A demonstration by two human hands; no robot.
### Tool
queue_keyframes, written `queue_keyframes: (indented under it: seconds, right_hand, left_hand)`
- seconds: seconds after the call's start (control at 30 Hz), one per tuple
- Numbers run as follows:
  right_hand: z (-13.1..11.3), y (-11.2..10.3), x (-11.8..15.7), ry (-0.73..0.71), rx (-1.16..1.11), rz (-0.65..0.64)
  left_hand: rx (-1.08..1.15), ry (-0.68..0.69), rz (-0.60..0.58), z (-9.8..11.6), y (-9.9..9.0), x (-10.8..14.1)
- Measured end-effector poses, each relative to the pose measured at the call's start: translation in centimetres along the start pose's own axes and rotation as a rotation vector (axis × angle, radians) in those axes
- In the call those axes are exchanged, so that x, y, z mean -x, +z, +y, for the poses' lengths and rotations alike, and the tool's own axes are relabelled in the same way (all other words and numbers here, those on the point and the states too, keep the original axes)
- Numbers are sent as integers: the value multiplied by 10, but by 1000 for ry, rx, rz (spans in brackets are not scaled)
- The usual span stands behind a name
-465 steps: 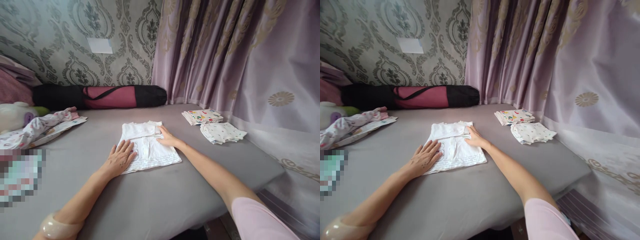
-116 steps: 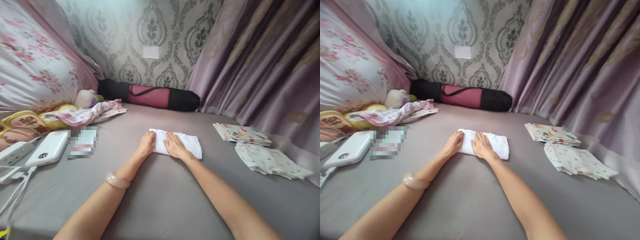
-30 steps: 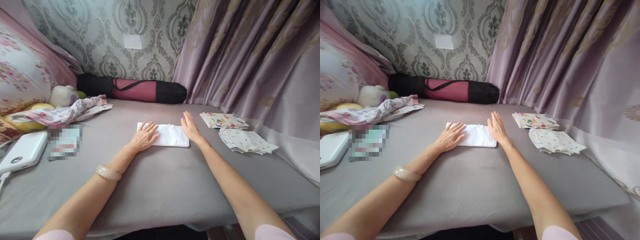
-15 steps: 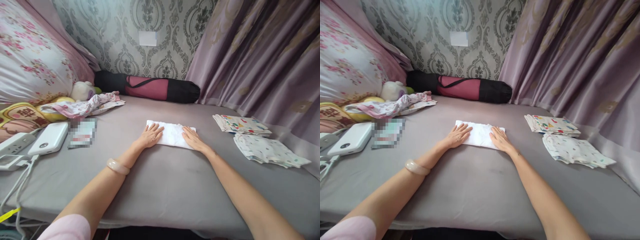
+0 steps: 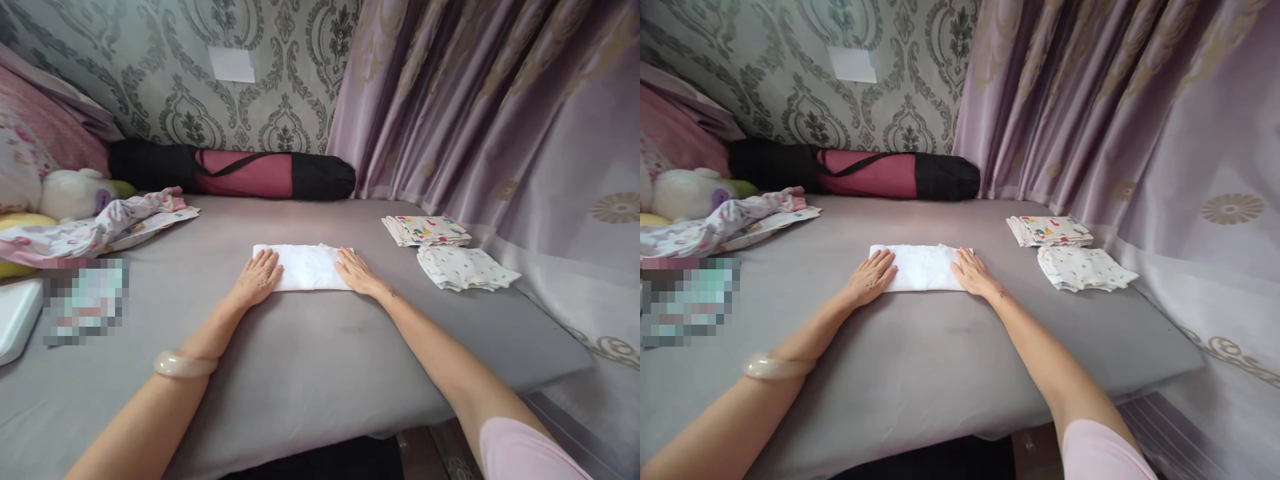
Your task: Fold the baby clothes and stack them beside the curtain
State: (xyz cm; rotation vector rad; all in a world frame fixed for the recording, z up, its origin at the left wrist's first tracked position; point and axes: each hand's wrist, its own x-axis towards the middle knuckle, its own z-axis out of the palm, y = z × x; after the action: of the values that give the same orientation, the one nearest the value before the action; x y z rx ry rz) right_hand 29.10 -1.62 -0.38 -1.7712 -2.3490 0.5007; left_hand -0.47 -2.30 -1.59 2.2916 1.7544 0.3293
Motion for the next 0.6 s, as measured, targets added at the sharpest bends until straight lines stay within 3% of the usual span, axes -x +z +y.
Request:
queue_keyframes:
  seconds: [0.2,0.4,0.6]
  right_hand:
    - [-12,-8,-1,-21,23,3]
    - [-51,-2,-9,-227,90,101]
    - [-53,13,-18,-214,84,-2]
  left_hand:
    - [32,-12,25,2,-3,3]
    - [-13,21,77,9,-6,8]
    - [-1,-18,23,8,-6,7]
